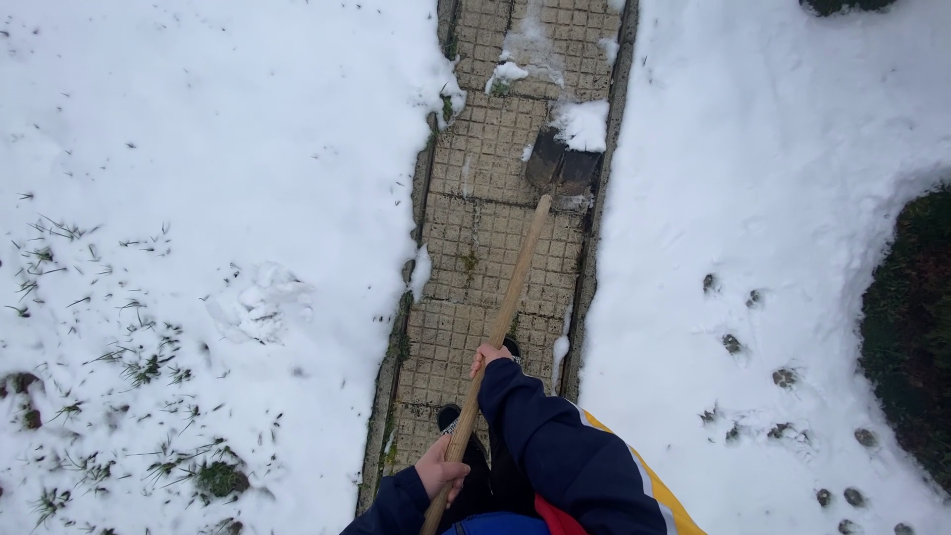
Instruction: Clearing snow from a tiled walkway using a shovel
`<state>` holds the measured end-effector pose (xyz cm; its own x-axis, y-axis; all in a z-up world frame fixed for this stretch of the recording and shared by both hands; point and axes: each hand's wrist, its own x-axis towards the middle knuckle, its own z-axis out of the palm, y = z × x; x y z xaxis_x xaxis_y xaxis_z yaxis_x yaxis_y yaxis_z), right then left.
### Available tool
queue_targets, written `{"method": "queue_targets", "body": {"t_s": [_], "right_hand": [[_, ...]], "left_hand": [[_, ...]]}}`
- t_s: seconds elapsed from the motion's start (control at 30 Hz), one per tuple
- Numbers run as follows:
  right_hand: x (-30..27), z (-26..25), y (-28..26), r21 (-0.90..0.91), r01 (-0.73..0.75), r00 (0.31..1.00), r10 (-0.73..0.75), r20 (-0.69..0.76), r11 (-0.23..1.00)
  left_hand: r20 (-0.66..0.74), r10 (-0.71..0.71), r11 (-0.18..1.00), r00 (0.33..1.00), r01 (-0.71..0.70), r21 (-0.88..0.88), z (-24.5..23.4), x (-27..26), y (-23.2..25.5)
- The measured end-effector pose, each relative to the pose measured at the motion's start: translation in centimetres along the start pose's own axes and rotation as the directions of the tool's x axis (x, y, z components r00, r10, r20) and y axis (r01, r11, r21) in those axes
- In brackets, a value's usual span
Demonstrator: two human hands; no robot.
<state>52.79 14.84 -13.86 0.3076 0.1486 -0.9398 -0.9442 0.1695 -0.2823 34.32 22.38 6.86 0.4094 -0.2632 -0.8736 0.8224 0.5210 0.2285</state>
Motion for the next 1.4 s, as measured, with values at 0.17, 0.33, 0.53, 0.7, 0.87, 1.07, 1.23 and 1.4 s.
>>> {"method": "queue_targets", "body": {"t_s": [0.17,0.33,0.53,0.7,0.87,1.07,1.23,1.4], "right_hand": [[-1.0,-0.3,-1.5,0.028,-0.004,0.999,0.003,0.052,1.000],[0.9,0.3,-4.3,0.079,-0.080,0.996,0.076,0.048,0.994],[5.4,0.0,-6.7,0.023,-0.027,0.991,0.024,0.128,0.999],[5.2,-0.2,-7.4,0.018,-0.044,0.994,0.042,0.102,0.999],[5.5,0.2,-6.6,0.047,-0.039,0.994,0.034,0.105,0.998],[4.0,0.8,-7.6,0.004,-0.026,0.999,0.026,0.041,1.000],[3.4,0.6,-7.9,-0.036,0.026,0.996,-0.022,0.089,0.999],[0.8,2.8,-8.4,-0.066,0.024,0.999,-0.021,0.040,0.998]], "left_hand": [[-0.004,-0.027,0.994,1.000,0.027,-0.109,0.6,1.0,-0.2],[-0.056,0.004,0.999,0.998,-0.002,0.040,2.2,1.8,3.3],[-0.085,0.047,0.997,0.995,-0.042,0.066,3.3,4.0,6.4],[-0.055,0.064,0.997,0.996,-0.062,0.049,3.0,5.6,5.4],[-0.051,0.062,0.994,0.997,-0.057,0.088,2.2,5.7,5.4],[-0.023,0.083,0.996,0.996,-0.082,0.033,2.3,5.3,5.6],[-0.002,0.109,0.993,0.994,-0.109,-0.055,2.7,5.1,5.3],[-0.007,0.149,0.984,0.989,-0.149,-0.094,2.5,3.5,4.8]]}}
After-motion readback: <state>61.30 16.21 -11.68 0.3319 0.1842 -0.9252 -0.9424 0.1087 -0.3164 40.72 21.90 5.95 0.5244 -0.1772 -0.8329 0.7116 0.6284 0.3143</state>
